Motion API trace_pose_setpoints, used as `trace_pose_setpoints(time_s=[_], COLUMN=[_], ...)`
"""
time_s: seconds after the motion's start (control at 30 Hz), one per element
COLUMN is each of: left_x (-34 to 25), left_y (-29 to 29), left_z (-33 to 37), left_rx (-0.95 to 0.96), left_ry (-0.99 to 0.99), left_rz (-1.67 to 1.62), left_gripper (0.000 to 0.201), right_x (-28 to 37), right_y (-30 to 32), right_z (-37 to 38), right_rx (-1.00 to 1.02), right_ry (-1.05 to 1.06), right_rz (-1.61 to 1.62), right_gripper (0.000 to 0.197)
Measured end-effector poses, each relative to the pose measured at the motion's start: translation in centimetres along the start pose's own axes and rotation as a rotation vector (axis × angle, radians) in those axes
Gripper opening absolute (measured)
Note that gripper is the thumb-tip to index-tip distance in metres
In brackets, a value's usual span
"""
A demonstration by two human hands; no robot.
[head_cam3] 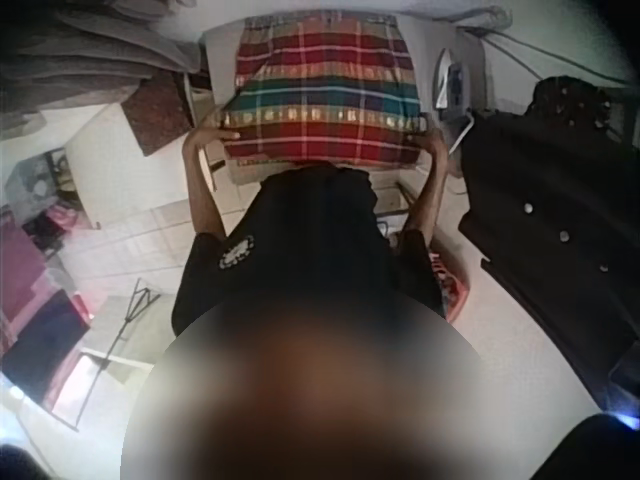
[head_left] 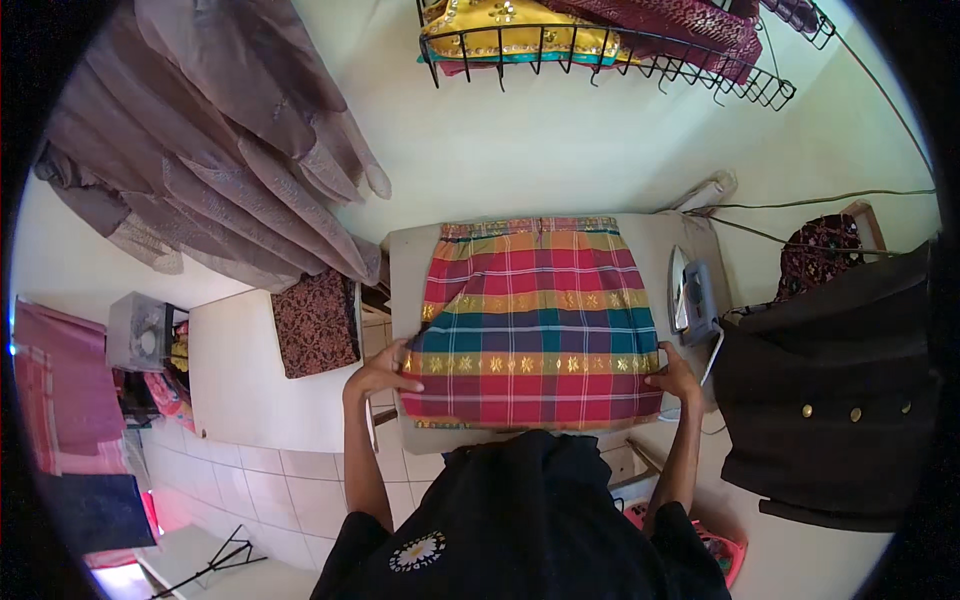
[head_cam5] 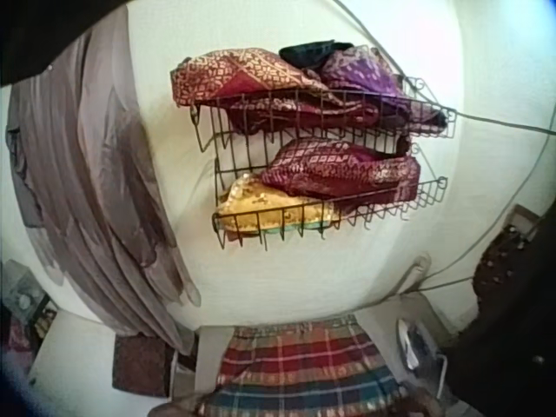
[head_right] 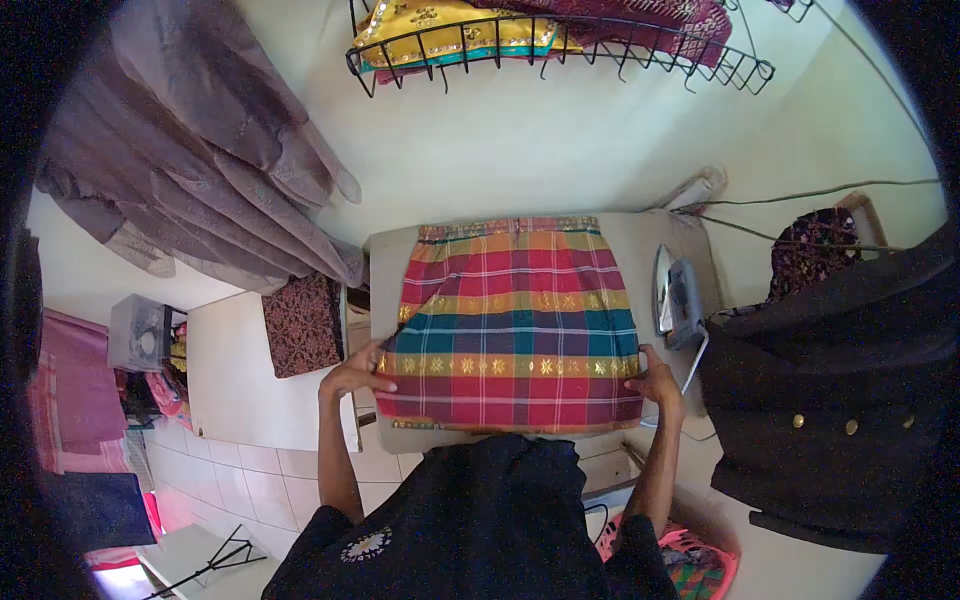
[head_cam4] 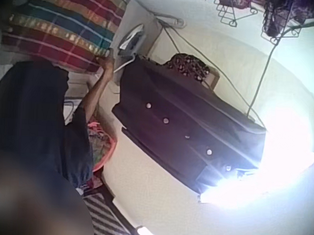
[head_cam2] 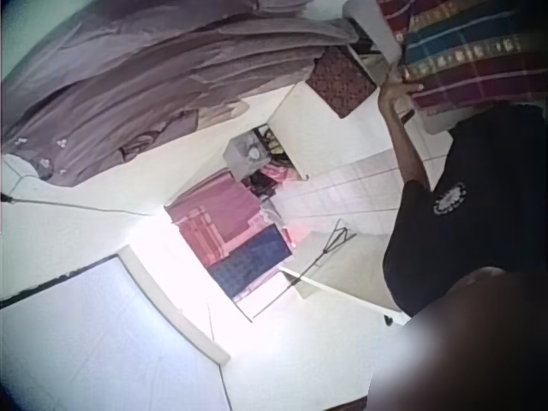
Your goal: Ironing a colorful patterned fabric on a flat surface.
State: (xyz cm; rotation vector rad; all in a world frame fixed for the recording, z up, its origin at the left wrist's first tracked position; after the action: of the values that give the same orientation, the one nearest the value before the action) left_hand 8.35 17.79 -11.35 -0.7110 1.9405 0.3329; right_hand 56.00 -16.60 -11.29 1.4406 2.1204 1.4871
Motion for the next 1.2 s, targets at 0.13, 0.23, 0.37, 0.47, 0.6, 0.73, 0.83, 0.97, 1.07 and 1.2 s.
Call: trace_pose_setpoints(time_s=[0.13,0.23,0.37,0.47,0.6,0.73,0.83,0.97,1.07,1.2], left_x=[-0.6,-1.2,0.0,-2.8,-2.3,-1.9,-3.1,-2.7,-3.9,-3.2], left_y=[0.5,1.7,1.6,-0.8,-1.6,-1.4,-2.0,-1.9,-2.6,-1.2], left_z=[0.3,1.9,6.5,8.2,8.0,7.6,7.5,9.0,11.5,13.8], left_rx=[0.096,-0.139,-0.314,-0.249,-0.154,0.043,-0.003,-0.086,-0.193,-0.279], left_ry=[-0.024,0.074,-0.027,0.011,0.025,0.136,0.154,0.08,0.038,-0.219], left_rz=[0.218,0.438,0.211,0.347,0.208,0.184,0.166,0.232,0.192,0.274], left_gripper=[0.111,0.097,0.082,0.074,0.068,0.058,0.055,0.065,0.068,0.053], right_x=[0.3,3.5,7.7,9.2,8.3,7.0,6.8,8.9,8.6,10.7], right_y=[-1.0,0.7,0.4,-0.4,-0.6,0.1,0.5,0.2,-1.0,-0.1], right_z=[1.7,2.4,5.3,6.2,6.4,5.5,6.1,7.8,10.4,11.2], right_rx=[-0.233,-0.379,-0.374,-0.398,-0.179,-0.017,-0.068,-0.199,-0.233,-0.265], right_ry=[-0.015,0.111,0.199,0.046,0.065,0.155,0.152,0.095,-0.055,-0.106], right_rz=[-0.249,0.052,0.042,-0.031,0.138,0.084,0.068,0.158,0.158,-0.001], right_gripper=[0.08,0.075,0.068,0.07,0.074,0.074,0.078,0.079,0.076,0.066])
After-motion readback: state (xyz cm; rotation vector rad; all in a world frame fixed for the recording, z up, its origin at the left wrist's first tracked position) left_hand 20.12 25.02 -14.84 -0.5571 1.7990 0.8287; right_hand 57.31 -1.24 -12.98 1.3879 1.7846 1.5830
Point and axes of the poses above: each hand's wrist, its own z-axis towards the middle knuckle, its own y-axis out of the back of the hand, x = y × z, the point moved 2 cm from there along z, towards the middle knuckle, and after that the axes turned 8 degrees about -z, right-handed, at the moved point
